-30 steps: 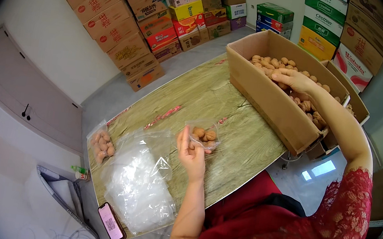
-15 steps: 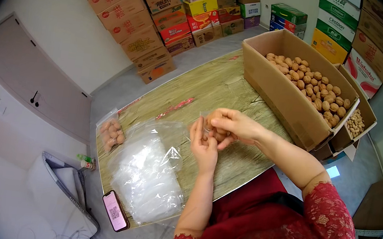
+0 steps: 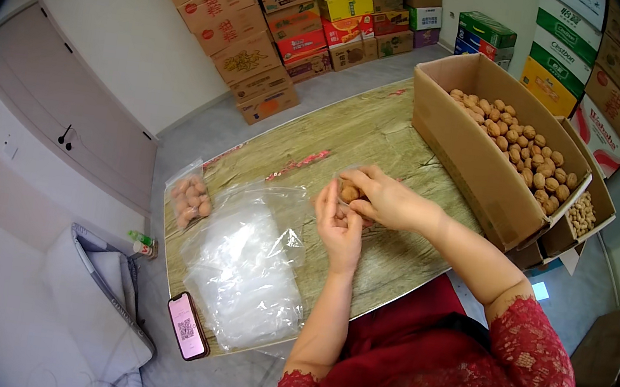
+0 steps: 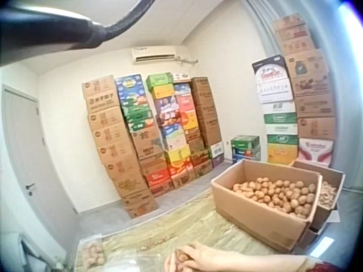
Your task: The person picks up walnuts from a cardboard box and places them into small plastic bags by hand.
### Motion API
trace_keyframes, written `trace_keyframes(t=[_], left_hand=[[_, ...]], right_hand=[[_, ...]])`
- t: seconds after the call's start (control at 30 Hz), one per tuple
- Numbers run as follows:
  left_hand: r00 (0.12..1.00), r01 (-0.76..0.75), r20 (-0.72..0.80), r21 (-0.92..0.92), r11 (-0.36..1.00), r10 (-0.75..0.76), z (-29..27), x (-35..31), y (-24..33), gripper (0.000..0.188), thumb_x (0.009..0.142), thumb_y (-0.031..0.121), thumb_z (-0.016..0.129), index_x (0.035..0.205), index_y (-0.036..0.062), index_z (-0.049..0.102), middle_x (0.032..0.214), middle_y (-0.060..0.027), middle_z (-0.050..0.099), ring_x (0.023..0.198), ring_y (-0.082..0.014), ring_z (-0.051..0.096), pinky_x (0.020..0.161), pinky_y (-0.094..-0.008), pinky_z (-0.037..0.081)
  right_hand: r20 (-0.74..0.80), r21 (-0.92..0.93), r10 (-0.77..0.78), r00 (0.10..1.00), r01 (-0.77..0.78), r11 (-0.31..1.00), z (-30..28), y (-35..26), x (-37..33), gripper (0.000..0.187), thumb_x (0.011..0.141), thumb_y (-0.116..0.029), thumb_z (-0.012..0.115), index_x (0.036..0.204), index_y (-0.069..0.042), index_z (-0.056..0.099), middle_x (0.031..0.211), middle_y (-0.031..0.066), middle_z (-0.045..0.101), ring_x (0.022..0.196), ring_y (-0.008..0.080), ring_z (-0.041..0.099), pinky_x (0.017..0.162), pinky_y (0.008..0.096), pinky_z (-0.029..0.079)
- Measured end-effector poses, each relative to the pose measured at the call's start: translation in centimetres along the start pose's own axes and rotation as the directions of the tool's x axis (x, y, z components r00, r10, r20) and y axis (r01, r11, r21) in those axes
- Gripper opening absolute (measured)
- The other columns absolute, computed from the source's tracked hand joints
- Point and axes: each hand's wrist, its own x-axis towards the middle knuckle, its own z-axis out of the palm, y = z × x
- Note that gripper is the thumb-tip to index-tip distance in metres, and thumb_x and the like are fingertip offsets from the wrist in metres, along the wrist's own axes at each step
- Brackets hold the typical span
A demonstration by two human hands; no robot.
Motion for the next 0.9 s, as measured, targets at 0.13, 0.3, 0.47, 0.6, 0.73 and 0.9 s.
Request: trace_keyframes(t=[0.13, 0.3, 0.47, 0.6, 0.73, 0.9], left_hand=[[0.993, 0.097, -0.053, -0.206, 0.974, -0.110, 0.2, 0.1, 1.6, 0.057, 0.082, -0.015, 0.043, 0.138, -0.0064, 0.039, 0.135, -0.0114, 0.040, 0.077, -0.0089, 0.058, 0.060, -0.0224, 0.057], [0.984, 0.116, -0.102, -0.259, 0.959, -0.147, -0.3, 0.6, 3.2, 0.055, 0.085, -0.012, 0.043, 0.139, -0.0057, 0.039, 0.140, -0.0129, 0.041, 0.070, -0.0066, 0.056, 0.059, -0.0204, 0.054], [0.989, 0.111, -0.063, -0.302, 0.947, -0.136, -0.7, 0.7, 2.9, 0.054, 0.085, -0.012, 0.046, 0.139, -0.0041, 0.040, 0.136, -0.0131, 0.042, 0.068, -0.0060, 0.056, 0.058, -0.0214, 0.056], [0.993, 0.090, -0.054, -0.211, 0.973, -0.104, -0.7, 0.8, 2.6, 0.053, 0.088, -0.007, 0.047, 0.140, -0.0021, 0.039, 0.139, -0.0140, 0.045, 0.065, -0.0040, 0.052, 0.054, -0.0191, 0.051], [0.984, 0.095, -0.120, -0.284, 0.954, -0.133, -2.2, 1.1, 1.8, 0.048, 0.092, 0.001, 0.048, 0.140, -0.0013, 0.042, 0.135, -0.0142, 0.049, 0.075, -0.0054, 0.054, 0.065, -0.0221, 0.051], [0.968, 0.237, -0.045, -0.150, 0.960, -0.246, -2.9, 1.8, -0.1, 0.043, 0.100, 0.022, 0.046, 0.136, -0.0013, 0.047, 0.130, -0.0146, 0.054, 0.117, -0.0166, 0.050, 0.101, -0.0329, 0.038]], right_hand=[[0.198, -0.251, 0.214, 0.956, -0.162, 0.954, -2.3, -3.4, -0.5, 0.046, 0.087, -0.017, 0.060, 0.131, -0.014, 0.046, 0.122, 0.0189, 0.051, 0.096, 0.0374, 0.062, 0.080, 0.0452, 0.052], [0.219, -0.070, 0.023, 0.975, -0.008, 0.997, -4.2, -3.1, -2.6, 0.043, 0.084, -0.015, 0.062, 0.125, -0.013, 0.049, 0.114, 0.0153, 0.053, 0.099, 0.0354, 0.060, 0.079, 0.0455, 0.051], [0.067, -0.082, -0.106, 0.992, 0.111, 0.990, -2.1, -1.6, -3.7, 0.028, 0.078, -0.012, 0.069, 0.105, -0.007, 0.060, 0.102, 0.0118, 0.057, 0.097, 0.0317, 0.056, 0.084, 0.0407, 0.048], [0.041, -0.054, -0.051, 0.998, 0.054, 0.997, -2.8, -1.7, -3.1, 0.018, 0.078, -0.012, 0.070, 0.092, -0.005, 0.061, 0.100, 0.0115, 0.058, 0.099, 0.0305, 0.054, 0.084, 0.0392, 0.047], [0.003, 0.118, -0.209, 0.978, 0.207, 0.971, -4.8, -2.7, -2.3, 0.013, 0.077, -0.009, 0.070, 0.083, -0.004, 0.059, 0.103, 0.0101, 0.058, 0.101, 0.0306, 0.052, 0.086, 0.0388, 0.046], [0.182, 0.370, -0.388, 0.903, 0.303, 0.878, -5.7, -3.8, -2.0, 0.011, 0.077, -0.007, 0.066, 0.083, -0.003, 0.058, 0.103, 0.0095, 0.058, 0.103, 0.0307, 0.052, 0.087, 0.0389, 0.045]])
